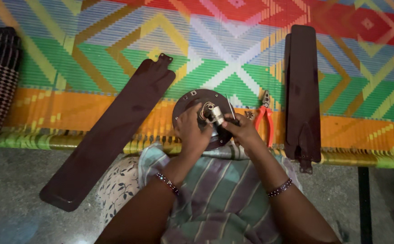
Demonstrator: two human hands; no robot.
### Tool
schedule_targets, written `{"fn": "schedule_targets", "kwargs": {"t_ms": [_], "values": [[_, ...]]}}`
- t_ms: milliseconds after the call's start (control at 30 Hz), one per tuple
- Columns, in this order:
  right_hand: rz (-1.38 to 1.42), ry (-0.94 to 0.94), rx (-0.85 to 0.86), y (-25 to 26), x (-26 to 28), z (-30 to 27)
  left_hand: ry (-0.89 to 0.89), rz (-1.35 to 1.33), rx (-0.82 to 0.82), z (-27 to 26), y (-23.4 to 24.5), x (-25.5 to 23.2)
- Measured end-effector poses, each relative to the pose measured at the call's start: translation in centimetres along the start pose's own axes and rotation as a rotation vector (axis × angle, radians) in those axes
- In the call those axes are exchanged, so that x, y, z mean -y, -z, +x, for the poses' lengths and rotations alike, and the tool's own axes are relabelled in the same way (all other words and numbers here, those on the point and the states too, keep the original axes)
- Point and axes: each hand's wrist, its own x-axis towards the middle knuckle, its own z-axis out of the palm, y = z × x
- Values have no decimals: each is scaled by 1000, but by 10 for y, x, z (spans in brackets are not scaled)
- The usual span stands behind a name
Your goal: The person uses a screwdriver to tighten screws on a ceiling fan motor housing. They hold the motor with one hand and turn the screwdriver with the other, repeatedly adjusting the same screw.
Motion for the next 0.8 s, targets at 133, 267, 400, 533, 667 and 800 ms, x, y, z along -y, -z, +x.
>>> {"fn": "schedule_targets", "kwargs": {"t_ms": [133, 267, 400, 533, 667, 800], "values": [[12, -1, 30, -1, 1, -2, 26, 26, 10, 0, 1, 2], [4, -25, 37, -1, 3, -4, -23, 36, -40, 1, 2, 6], [31, -4, 62, -1, 3, -4, -179, -28, -126, 4, 3, 11], [16, 20, 27, -1, 0, -3, -177, -41, -120, 5, 5, 13], [-9, 21, 15, 0, 0, -2, -155, -20, -136, 8, 9, 10], [7, 8, 25, 0, 0, -2, -106, -37, -118, 9, 14, 5]]}}
